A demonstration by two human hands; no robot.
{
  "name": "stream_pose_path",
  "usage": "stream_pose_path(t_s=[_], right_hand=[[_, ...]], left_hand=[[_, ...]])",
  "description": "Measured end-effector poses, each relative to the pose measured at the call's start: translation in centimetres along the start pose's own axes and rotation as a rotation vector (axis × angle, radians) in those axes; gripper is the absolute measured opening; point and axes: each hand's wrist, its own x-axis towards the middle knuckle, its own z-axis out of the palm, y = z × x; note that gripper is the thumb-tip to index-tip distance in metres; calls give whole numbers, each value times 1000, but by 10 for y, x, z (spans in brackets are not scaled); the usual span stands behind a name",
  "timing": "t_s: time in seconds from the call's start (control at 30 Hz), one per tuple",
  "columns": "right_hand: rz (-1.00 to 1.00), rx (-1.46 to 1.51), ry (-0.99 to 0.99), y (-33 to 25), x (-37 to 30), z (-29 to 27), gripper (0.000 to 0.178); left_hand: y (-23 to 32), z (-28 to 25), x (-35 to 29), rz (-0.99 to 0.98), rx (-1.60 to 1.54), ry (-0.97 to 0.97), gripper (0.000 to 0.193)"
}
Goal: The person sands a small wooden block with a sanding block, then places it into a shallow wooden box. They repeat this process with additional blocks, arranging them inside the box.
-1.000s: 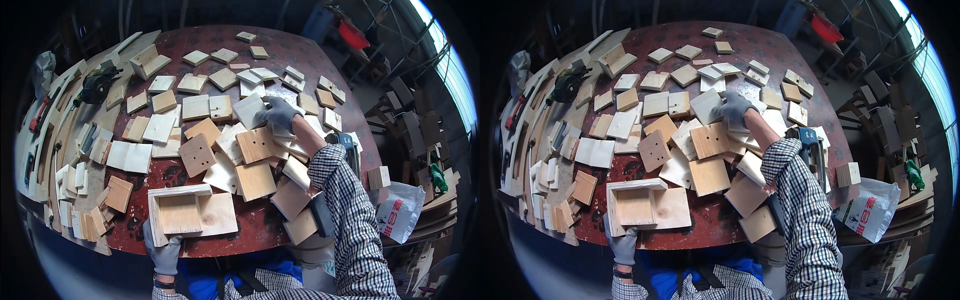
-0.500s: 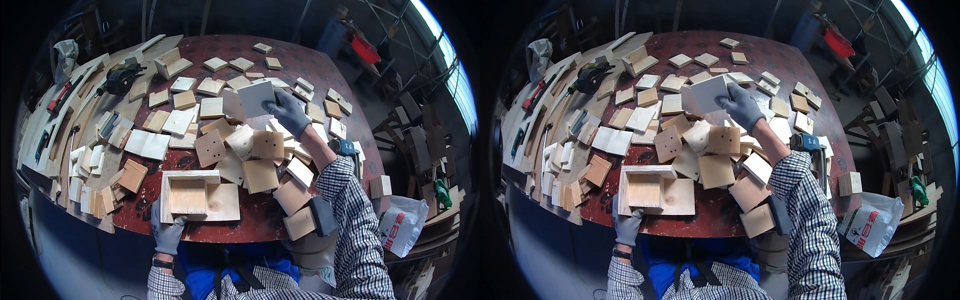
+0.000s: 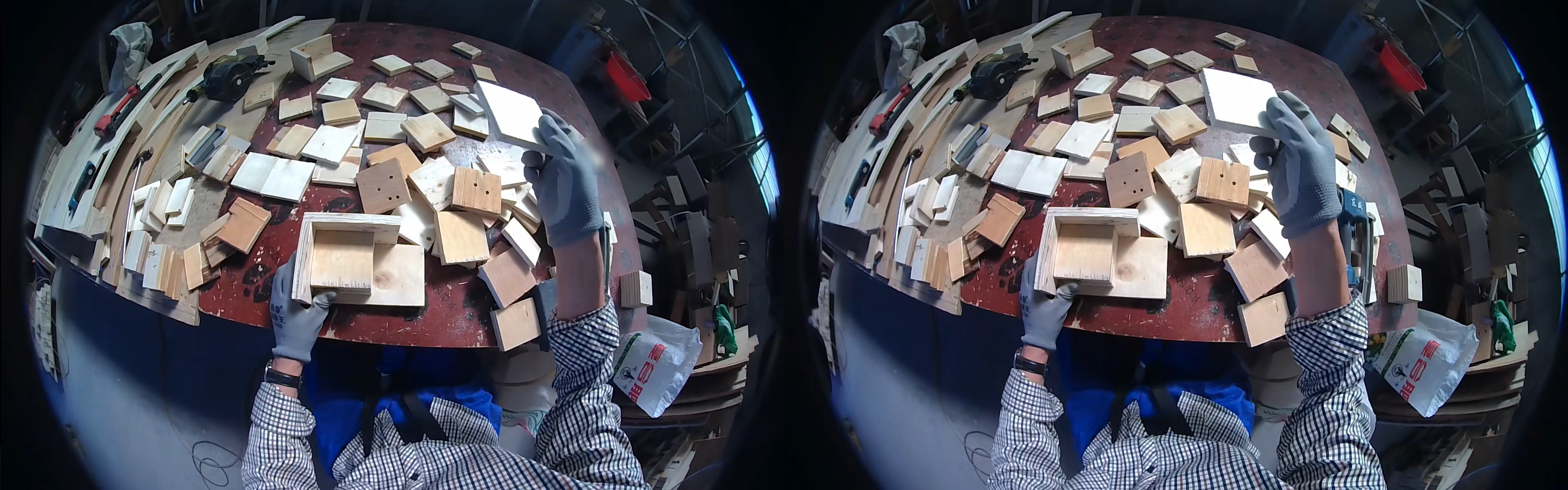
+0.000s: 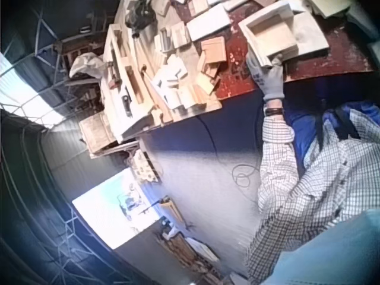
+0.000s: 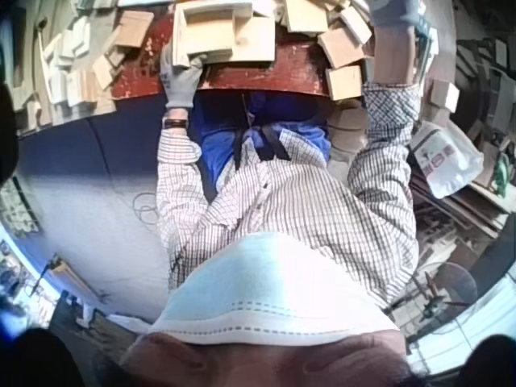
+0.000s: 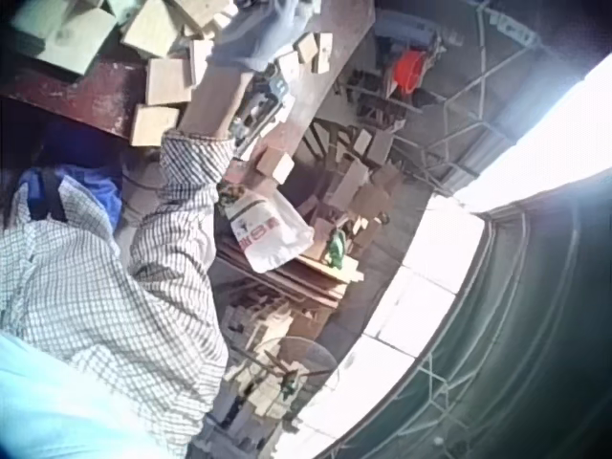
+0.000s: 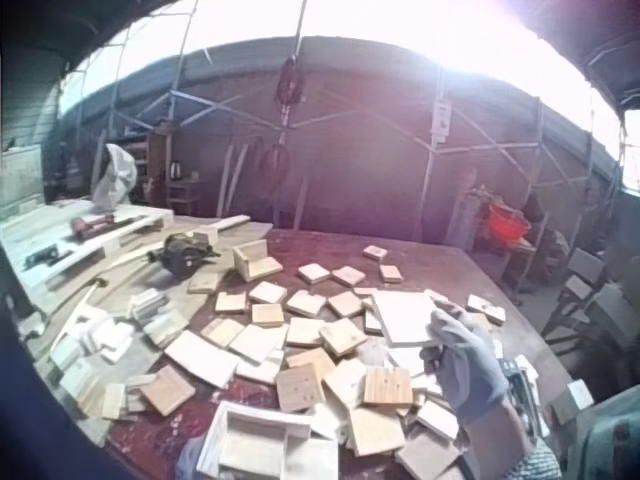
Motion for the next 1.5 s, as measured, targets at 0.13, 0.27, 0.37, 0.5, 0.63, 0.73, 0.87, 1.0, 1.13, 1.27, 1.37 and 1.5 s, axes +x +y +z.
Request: stream_pose_path(t_s=[0.13, 0.27, 0.37, 0.5, 0.63, 0.73, 0.87, 1.0, 1.13, 1.27, 1.37, 1.5], right_hand=[[13, -146, -154, 3, -81, 40, 59], [280, -340, -399, 35, -117, 52, 62], [327, -262, -488, 71, -122, 65, 61], [-64, -650, -325, 89, -117, 92, 75], [-411, -906, -257, 92, -136, 75, 71], [-471, -1033, -429, 99, -164, 69, 94], [-614, -1165, -439, 129, -163, 84, 83], [-682, -1054, -438, 141, -148, 88, 72], [-623, -1003, -424, 153, -151, 86, 81], [-537, -973, -411, 162, -155, 92, 92], [-518, -945, -419, 162, -155, 92, 94], [-504, -911, -438, 154, -152, 91, 91]], left_hand=[[0, -5, -1, 32, 22, 12, 90], [4, -6, 3, 12, 6, -21, 92], [1, -4, 5, 25, -2, -13, 92], [-1, -4, 3, -1, 23, -45, 83], [0, -5, 4, 45, 59, -18, 75], [3, -5, 3, 48, 64, -19, 73], [1, -9, 3, -12, 22, -47, 75], [4, -7, 4, -34, -44, -24, 76], [6, -8, 3, -1, 11, -13, 74], [8, -8, 5, -10, -9, -24, 71], [6, -9, 3, -6, 12, -37, 71], [3, -9, 3, 0, -25, -21, 71]])
